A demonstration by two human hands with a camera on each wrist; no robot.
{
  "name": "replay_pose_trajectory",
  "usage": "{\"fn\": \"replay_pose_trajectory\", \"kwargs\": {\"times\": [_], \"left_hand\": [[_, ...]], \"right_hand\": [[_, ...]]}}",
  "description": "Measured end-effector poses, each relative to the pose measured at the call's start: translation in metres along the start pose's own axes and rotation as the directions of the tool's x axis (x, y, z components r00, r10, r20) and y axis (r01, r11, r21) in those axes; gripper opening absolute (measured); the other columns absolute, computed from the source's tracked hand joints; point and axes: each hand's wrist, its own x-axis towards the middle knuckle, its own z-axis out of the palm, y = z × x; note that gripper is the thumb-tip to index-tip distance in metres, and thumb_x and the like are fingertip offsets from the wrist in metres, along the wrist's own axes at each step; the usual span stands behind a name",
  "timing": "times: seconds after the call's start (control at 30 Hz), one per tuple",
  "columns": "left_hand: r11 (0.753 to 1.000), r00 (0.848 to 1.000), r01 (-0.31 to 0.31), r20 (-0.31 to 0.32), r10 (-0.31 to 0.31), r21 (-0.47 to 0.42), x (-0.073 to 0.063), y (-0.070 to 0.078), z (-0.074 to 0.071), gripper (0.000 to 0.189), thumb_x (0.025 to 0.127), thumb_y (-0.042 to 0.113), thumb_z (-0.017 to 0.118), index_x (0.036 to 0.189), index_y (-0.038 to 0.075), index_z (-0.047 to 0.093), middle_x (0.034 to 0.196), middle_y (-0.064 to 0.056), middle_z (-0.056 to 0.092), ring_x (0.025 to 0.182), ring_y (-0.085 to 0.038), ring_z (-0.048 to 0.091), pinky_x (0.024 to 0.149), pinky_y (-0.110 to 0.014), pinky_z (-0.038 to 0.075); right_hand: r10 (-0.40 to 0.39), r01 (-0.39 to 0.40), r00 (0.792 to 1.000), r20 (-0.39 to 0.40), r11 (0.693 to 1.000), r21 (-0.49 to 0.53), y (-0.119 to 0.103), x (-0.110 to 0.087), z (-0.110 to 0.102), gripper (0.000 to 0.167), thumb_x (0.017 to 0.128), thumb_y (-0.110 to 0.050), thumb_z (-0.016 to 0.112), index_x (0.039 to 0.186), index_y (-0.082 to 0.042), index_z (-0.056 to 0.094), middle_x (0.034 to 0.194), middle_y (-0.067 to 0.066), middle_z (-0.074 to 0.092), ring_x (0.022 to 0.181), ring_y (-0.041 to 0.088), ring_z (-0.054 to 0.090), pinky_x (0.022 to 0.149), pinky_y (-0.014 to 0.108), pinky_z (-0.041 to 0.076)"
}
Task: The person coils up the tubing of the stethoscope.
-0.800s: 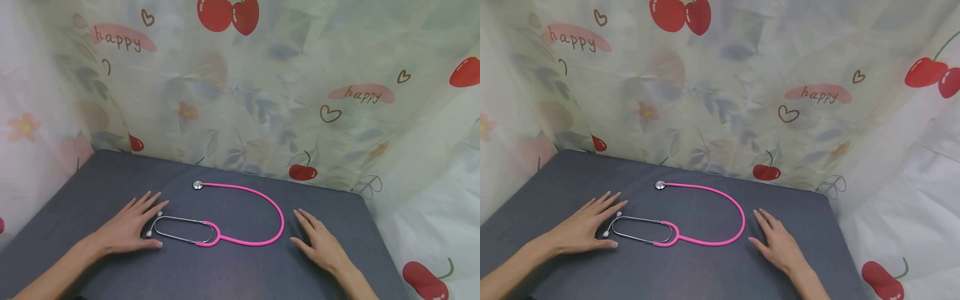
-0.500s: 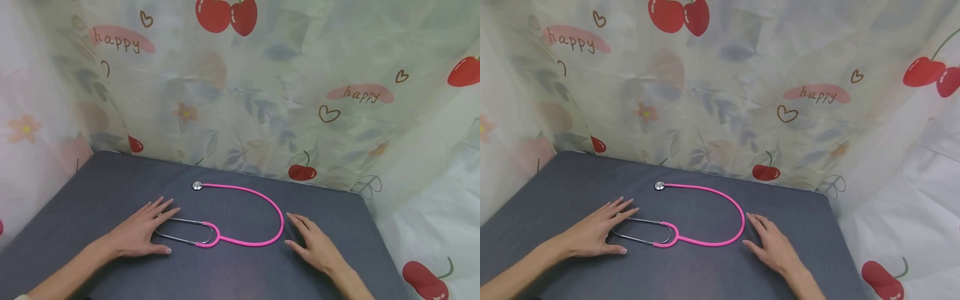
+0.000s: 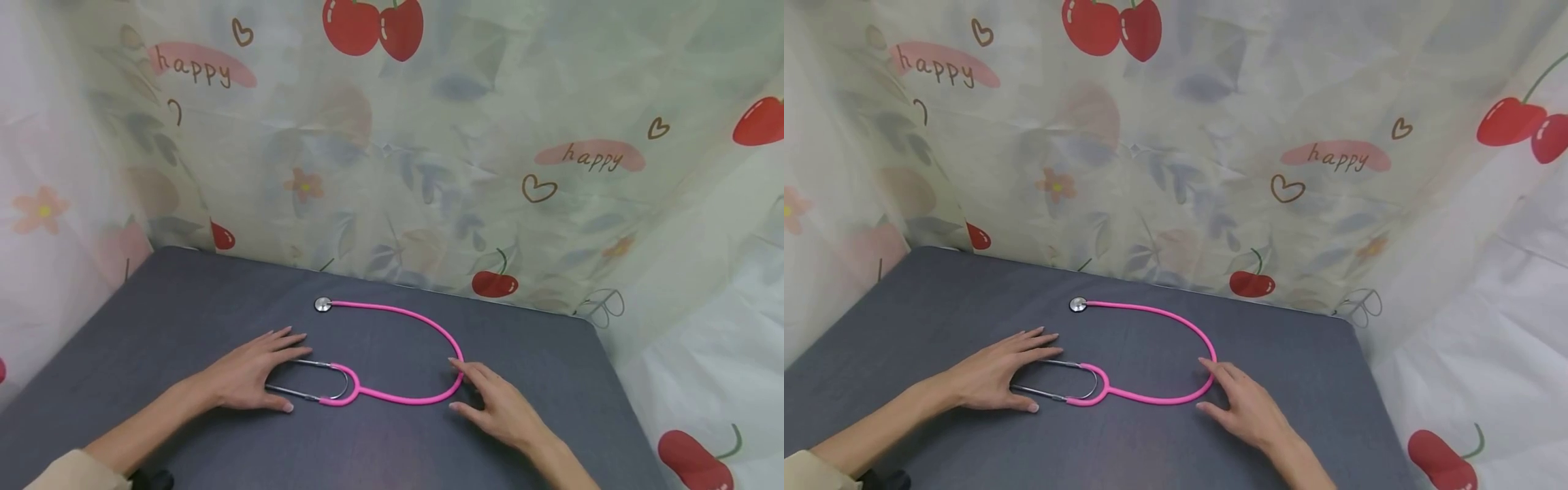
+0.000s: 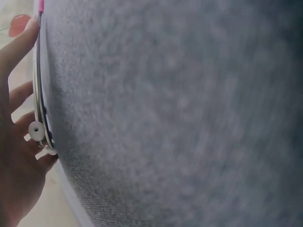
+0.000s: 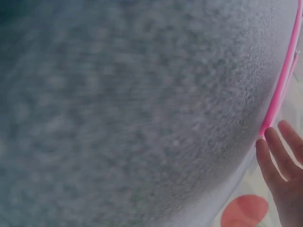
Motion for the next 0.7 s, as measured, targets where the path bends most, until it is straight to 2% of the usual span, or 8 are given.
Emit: {"fn": "replay_pose_trajectory", "kwargs": {"times": [0.27,0.5,0.7], "left_hand": [[0.999,1.000,-0.028,-0.002,0.028,-0.046,0.005,-0.006,0.001,0.079,0.075,0.066,0.075,0.140,0.026,0.058,0.155,-0.005,0.039,0.147,-0.038,0.023,0.114,-0.061,0.022],[0.990,0.994,-0.077,-0.087,0.067,-0.119,0.006,-0.012,0.007,0.069,0.073,0.058,0.081,0.133,0.028,0.064,0.153,-0.007,0.044,0.145,-0.040,0.027,0.111,-0.064,0.021],[0.987,0.990,-0.081,-0.127,0.063,-0.141,0.004,-0.012,0.010,0.060,0.074,0.052,0.083,0.128,0.031,0.068,0.151,-0.007,0.046,0.144,-0.042,0.029,0.110,-0.066,0.021]], "right_hand": [[-0.060,0.061,0.998,0.005,0.996,-0.059,-0.003,0.004,0.002,0.050,0.082,-0.045,0.080,0.127,-0.028,0.067,0.119,-0.015,0.063,0.110,0.007,0.056,0.095,0.038,0.050],[-0.093,0.095,0.995,0.029,0.993,-0.068,0.001,0.008,0.006,0.029,0.082,-0.037,0.082,0.109,-0.029,0.075,0.110,-0.017,0.063,0.102,0.004,0.050,0.087,0.033,0.050],[-0.125,0.127,0.992,0.027,0.990,-0.066,0.003,0.012,0.010,0.020,0.082,-0.031,0.083,0.101,-0.031,0.077,0.100,-0.017,0.060,0.094,0.003,0.047,0.079,0.027,0.049]]}}
